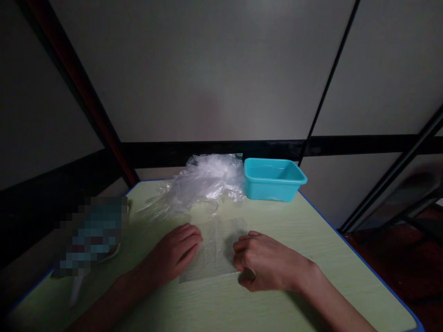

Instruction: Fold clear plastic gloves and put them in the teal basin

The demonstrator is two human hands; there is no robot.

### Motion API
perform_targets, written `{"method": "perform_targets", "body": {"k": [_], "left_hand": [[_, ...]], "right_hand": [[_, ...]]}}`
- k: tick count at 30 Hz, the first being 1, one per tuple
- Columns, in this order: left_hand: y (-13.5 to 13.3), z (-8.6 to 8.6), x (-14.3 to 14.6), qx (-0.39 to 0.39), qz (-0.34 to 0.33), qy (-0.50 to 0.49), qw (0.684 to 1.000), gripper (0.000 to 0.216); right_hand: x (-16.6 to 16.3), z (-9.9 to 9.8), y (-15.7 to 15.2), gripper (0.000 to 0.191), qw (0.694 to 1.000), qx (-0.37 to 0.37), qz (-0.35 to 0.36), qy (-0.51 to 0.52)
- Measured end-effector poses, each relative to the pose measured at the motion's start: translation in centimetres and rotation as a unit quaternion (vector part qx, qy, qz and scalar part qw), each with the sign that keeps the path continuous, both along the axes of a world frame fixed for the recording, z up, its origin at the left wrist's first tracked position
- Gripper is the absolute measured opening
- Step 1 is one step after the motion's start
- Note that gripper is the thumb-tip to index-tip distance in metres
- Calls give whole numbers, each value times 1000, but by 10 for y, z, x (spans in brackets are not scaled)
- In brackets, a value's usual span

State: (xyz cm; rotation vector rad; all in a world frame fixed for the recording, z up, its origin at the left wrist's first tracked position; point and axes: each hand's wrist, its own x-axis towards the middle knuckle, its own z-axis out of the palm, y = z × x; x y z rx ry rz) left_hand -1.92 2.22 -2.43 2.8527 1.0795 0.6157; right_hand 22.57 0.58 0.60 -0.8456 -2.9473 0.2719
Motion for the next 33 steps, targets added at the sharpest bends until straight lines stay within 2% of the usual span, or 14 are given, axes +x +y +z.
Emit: {"method": "perform_targets", "body": {"k": [7, 14, 17, 20, 23, 26, 29, 31, 33], "left_hand": [[-4, 0, 5, -12, -37, 62, 997, 17], [-5, 0, 10, -25, -33, 63, 997, 14], [-5, 1, 11, -31, -28, 56, 998, 15], [-5, 2, 10, -39, -28, 53, 997, 5], [-7, 4, 8, -57, -33, 53, 996, 26], [-10, 8, 7, -77, -32, 51, 995, 35], [-12, 8, 8, -92, -32, 23, 995, 28], [-10, 6, 10, -113, -27, -31, 993, 17], [-6, 3, 10, -133, -8, -92, 987, 6]], "right_hand": [[0, -8, -2, 6, 994, 103, -14, -40], [-3, -7, -4, 9, 990, 132, 17, -53], [-4, -5, -3, 10, 992, 119, 12, -41], [-3, -4, 2, 12, 998, 69, 4, -3], [-3, -7, 7, 20, 996, -23, -8, 86], [-3, -14, 13, 20, 963, -134, -49, 230], [-5, -22, 19, 7, 893, -229, -111, 371], [-7, -26, 23, 3, 850, -260, -157, 430], [-8, -29, 28, 7, 822, -266, -196, 463]]}}
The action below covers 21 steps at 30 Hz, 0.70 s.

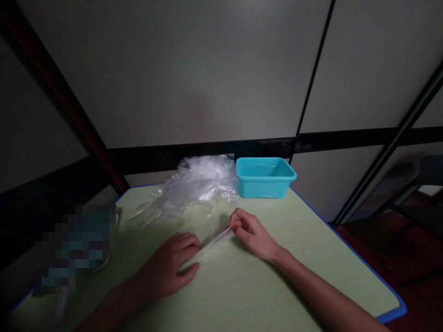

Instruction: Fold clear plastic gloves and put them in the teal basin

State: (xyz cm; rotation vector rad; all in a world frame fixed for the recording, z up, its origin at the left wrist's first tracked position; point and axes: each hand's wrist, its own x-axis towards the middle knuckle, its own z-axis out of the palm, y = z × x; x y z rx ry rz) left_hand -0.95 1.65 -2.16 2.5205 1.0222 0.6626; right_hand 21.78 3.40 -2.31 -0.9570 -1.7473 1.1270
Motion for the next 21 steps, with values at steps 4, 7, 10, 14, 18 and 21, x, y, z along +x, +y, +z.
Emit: {"method": "perform_targets", "body": {"k": [4, 7, 10, 14, 18, 21], "left_hand": [[13, -1, -6, -42, 76, -85, 993, 15], [20, 4, -11, -107, 113, -150, 976, 15], [19, 9, -11, -200, 114, -214, 949, 19], [12, 15, -6, -292, 127, -292, 902, 22], [13, 12, -3, -352, 154, -315, 868, 22], [18, 3, -3, -393, 175, -296, 853, 21]], "right_hand": [[1, -2, 7, 12, 997, -35, -52, 42], [3, -3, 10, 15, 990, -87, -62, 93], [4, -2, 11, 18, 984, -109, -67, 123], [1, 5, 6, 24, 974, -150, -70, 152], [-2, 7, 5, 28, 971, -176, -76, 140], [-4, -2, 8, 27, 974, -175, -84, 113]]}}
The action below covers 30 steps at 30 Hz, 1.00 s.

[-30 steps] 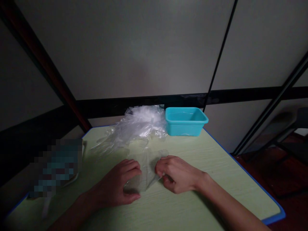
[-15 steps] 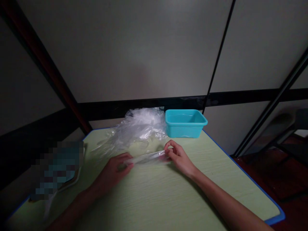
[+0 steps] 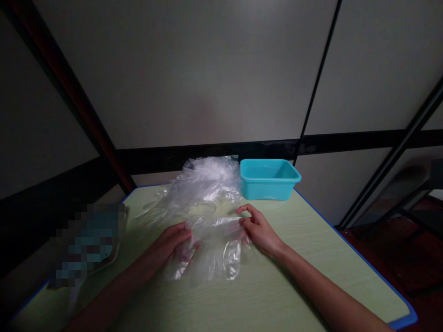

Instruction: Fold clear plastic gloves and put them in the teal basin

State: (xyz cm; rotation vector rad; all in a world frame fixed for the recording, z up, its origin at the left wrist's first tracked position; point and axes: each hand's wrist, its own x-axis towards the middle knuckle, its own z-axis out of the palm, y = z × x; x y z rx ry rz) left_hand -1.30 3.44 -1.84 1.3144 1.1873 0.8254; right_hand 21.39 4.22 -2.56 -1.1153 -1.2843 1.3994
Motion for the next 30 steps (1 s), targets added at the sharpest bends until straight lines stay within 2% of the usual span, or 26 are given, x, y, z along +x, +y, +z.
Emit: {"method": "perform_targets", "body": {"k": [4, 7, 9, 11, 14, 16, 18, 20, 22, 24, 26, 28, 30], "left_hand": [[1, -3, -1, -58, -35, 23, 997, 24], [-3, 1, -1, -73, -57, 41, 995, 43], [-4, 2, -1, -63, -42, 53, 996, 53], [-2, 0, -2, -30, 10, 62, 998, 53], [9, -6, -6, 54, 149, 73, 985, 43], [16, -8, -11, 114, 247, 81, 959, 37], [20, -8, -15, 166, 316, 90, 930, 32], [22, -8, -16, 206, 349, 96, 909, 27], [21, -8, -16, 230, 351, 97, 903, 24], [19, -9, -15, 243, 339, 95, 904, 20], [18, -10, -13, 251, 325, 95, 907, 18], [18, -12, -13, 254, 313, 96, 910, 17], [19, -14, -13, 256, 303, 99, 913, 16]], "right_hand": [[-1, -12, 4, 27, 999, 3, 13, -46], [1, -13, 7, 26, 998, 17, 11, -63], [5, -11, 9, 27, 997, 18, 16, -72], [11, -8, 10, 31, 996, 0, 49, -78], [25, 0, 8, 47, 981, -46, 171, -85], [34, 6, 5, 64, 948, -84, 289, -99], [43, 11, 3, 77, 901, -125, 396, -121], [49, 13, 3, 77, 871, -140, 447, -146], [49, 12, 4, 65, 888, -97, 415, -176], [45, 9, 7, 50, 927, 1, 322, -194], [37, 7, 8, 39, 943, 117, 227, -213], [31, 6, 8, 34, 927, 209, 180, -254], [28, 6, 7, 35, 901, 263, 170, -300]]}}
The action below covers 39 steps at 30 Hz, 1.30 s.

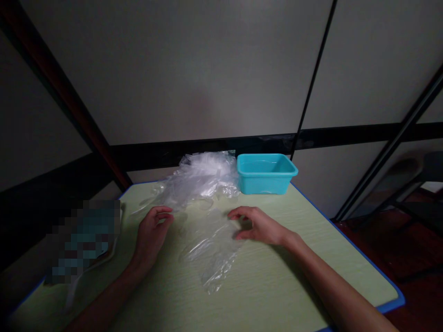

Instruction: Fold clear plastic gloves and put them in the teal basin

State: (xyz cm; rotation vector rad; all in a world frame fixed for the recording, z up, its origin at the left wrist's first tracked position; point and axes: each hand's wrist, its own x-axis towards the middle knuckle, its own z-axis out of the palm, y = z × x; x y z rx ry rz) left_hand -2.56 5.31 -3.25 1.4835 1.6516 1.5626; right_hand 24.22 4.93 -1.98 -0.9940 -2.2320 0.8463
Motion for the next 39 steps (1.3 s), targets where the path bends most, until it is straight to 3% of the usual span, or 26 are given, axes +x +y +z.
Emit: {"method": "perform_targets", "body": {"k": [6, 13, 21, 23, 29, 36, 39], "left_hand": [[0, -4, 1, 0, -23, 14, 1000, 14], [-1, -6, 3, 8, -44, 20, 999, 11], [0, -5, 2, 16, -64, 50, 997, 8], [-3, -4, 5, 17, -81, 68, 994, 7], [-28, -2, 27, 29, -187, 157, 969, 11], [-43, -14, 37, 17, -247, 261, 933, 31], [-44, -17, 35, -1, -268, 362, 893, 44]], "right_hand": [[10, -4, 5, 52, 995, 71, 30, -59], [15, -4, 6, 74, 992, 8, 49, -119], [2, 0, -4, 98, 983, 22, 107, -151], [-2, 2, -8, 97, 979, 37, 106, -170], [-27, -7, -22, 69, 968, 129, 37, -214], [-38, -19, -25, 70, 946, 161, 12, -280], [-36, -20, -25, 70, 943, 167, -1, -288]]}}
